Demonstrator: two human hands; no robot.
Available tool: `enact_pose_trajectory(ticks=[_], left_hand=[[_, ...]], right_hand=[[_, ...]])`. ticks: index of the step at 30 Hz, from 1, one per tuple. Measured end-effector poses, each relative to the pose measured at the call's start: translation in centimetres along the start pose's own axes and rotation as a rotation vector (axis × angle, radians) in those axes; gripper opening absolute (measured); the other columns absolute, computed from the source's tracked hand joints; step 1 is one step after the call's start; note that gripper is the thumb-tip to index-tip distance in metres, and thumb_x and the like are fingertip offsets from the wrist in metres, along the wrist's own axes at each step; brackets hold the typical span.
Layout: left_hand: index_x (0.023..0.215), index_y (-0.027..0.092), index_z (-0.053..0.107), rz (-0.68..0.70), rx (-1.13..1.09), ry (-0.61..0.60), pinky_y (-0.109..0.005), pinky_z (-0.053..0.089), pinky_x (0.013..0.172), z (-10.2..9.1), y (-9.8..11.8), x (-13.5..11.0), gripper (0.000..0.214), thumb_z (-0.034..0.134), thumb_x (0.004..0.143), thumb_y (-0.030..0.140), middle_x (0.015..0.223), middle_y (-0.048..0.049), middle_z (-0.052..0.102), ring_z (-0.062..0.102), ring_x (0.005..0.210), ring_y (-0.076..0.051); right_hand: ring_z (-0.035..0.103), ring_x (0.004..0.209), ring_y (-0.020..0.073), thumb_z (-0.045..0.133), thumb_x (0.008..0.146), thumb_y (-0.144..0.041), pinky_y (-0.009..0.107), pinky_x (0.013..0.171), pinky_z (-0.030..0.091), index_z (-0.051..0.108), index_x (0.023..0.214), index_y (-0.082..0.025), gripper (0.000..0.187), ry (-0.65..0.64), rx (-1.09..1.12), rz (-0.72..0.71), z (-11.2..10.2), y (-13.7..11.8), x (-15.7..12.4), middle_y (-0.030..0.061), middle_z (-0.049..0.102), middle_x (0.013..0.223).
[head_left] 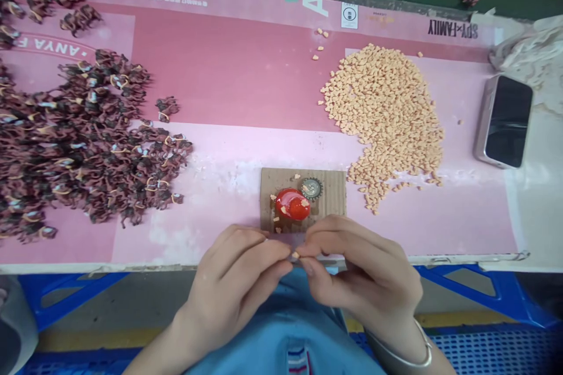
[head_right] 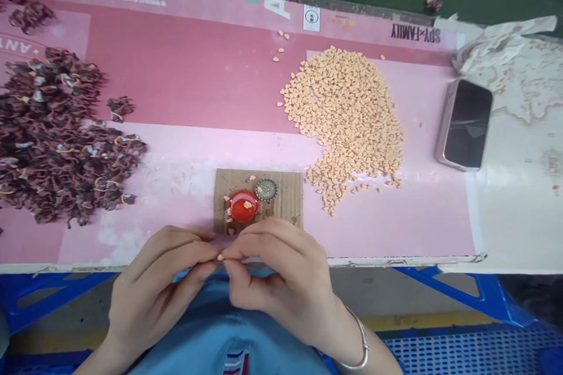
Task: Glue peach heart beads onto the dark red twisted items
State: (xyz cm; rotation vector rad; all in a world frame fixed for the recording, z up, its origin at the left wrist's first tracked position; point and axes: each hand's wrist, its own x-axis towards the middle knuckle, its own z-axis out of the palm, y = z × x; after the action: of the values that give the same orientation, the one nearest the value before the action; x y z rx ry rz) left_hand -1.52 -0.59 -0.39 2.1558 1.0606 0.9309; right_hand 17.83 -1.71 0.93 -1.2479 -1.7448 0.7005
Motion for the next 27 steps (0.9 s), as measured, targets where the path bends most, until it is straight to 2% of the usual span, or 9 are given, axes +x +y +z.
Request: enact_pose_trajectory(ticks=[3,5,10,13,18,21,24,27], left_hand=[[0.110,0.018,0.065,-0.013,0.013,0.016,-0.018,0.058,0.080,-0.5,-0.5,-0.3,0.017,0.049,0.113,0.021,0.092,-0.0039,0.069,0.068,0.085,-0.012],[0.114,0.017,0.067,-0.026,0.028,0.030,-0.018,0.058,0.081,-0.7,-0.9,-0.5,0.019,0.048,0.113,0.018,0.093,-0.0041,0.067,0.068,0.087,-0.012],[0.124,0.017,0.066,-0.071,-0.032,0.086,-0.015,0.058,0.085,-0.6,-1.5,-1.3,0.018,0.054,0.111,0.017,0.101,-0.0040,0.071,0.069,0.091,-0.011],[0.127,0.017,0.065,-0.125,-0.097,0.120,-0.013,0.058,0.088,-0.6,-1.7,-1.6,0.018,0.057,0.111,0.019,0.105,-0.0031,0.073,0.069,0.094,-0.009],[0.115,0.017,0.070,-0.122,-0.047,0.102,-0.009,0.056,0.094,-1.1,-1.7,-1.2,0.014,0.059,0.109,0.013,0.102,-0.0008,0.072,0.070,0.095,-0.006],[0.118,0.018,0.071,-0.138,-0.065,0.082,-0.007,0.055,0.096,-1.3,-1.6,-1.1,0.020,0.057,0.108,0.007,0.106,-0.0005,0.074,0.071,0.099,-0.005],[0.122,0.019,0.071,-0.164,-0.120,0.075,-0.007,0.055,0.097,-1.2,-1.5,-1.2,0.024,0.057,0.107,0.006,0.110,-0.0006,0.075,0.072,0.102,-0.005],[0.123,0.019,0.071,-0.172,-0.155,0.071,-0.007,0.056,0.098,-0.9,-1.4,-1.2,0.025,0.059,0.106,0.005,0.111,-0.0007,0.077,0.073,0.102,-0.006]], right_hand=[[0.072,0.069,0.0106,0.066,0.098,-0.010,0.020,0.065,0.061,0.066,0.092,-0.022,0.013,-0.018,-0.001,0.039,-0.6,0.5,0.7,-0.0013,0.075,0.080],[0.074,0.072,0.0124,0.065,0.099,-0.010,0.022,0.066,0.062,0.066,0.092,-0.023,0.014,-0.045,-0.113,0.019,-1.2,0.9,1.3,-0.0007,0.076,0.082],[0.071,0.074,0.0130,0.064,0.102,-0.007,0.025,0.072,0.059,0.064,0.095,-0.020,0.015,-0.138,-0.514,-0.210,-2.3,1.4,3.0,0.0017,0.076,0.083],[0.067,0.074,0.0150,0.061,0.105,-0.009,0.029,0.073,0.057,0.064,0.097,-0.018,0.013,-0.240,-0.604,-0.298,-2.6,1.0,3.4,0.0036,0.074,0.084],[0.062,0.073,0.0195,0.056,0.107,-0.010,0.034,0.068,0.053,0.070,0.102,-0.010,0.015,-0.374,-0.733,-0.410,-3.0,0.3,3.8,0.0087,0.073,0.085],[0.059,0.071,0.0196,0.055,0.106,-0.009,0.035,0.066,0.052,0.072,0.100,-0.009,0.018,-0.411,-0.767,-0.464,-3.1,0.1,4.1,0.0088,0.072,0.083],[0.061,0.073,0.0209,0.054,0.105,-0.009,0.036,0.070,0.054,0.072,0.103,-0.007,0.019,-0.453,-0.736,-0.459,-3.1,0.0,4.0,0.0100,0.072,0.084],[0.065,0.079,0.0212,0.057,0.104,-0.009,0.036,0.075,0.056,0.071,0.108,-0.010,0.014,-0.336,-0.671,-0.394,-3.7,0.0,3.5,0.0095,0.073,0.090]])
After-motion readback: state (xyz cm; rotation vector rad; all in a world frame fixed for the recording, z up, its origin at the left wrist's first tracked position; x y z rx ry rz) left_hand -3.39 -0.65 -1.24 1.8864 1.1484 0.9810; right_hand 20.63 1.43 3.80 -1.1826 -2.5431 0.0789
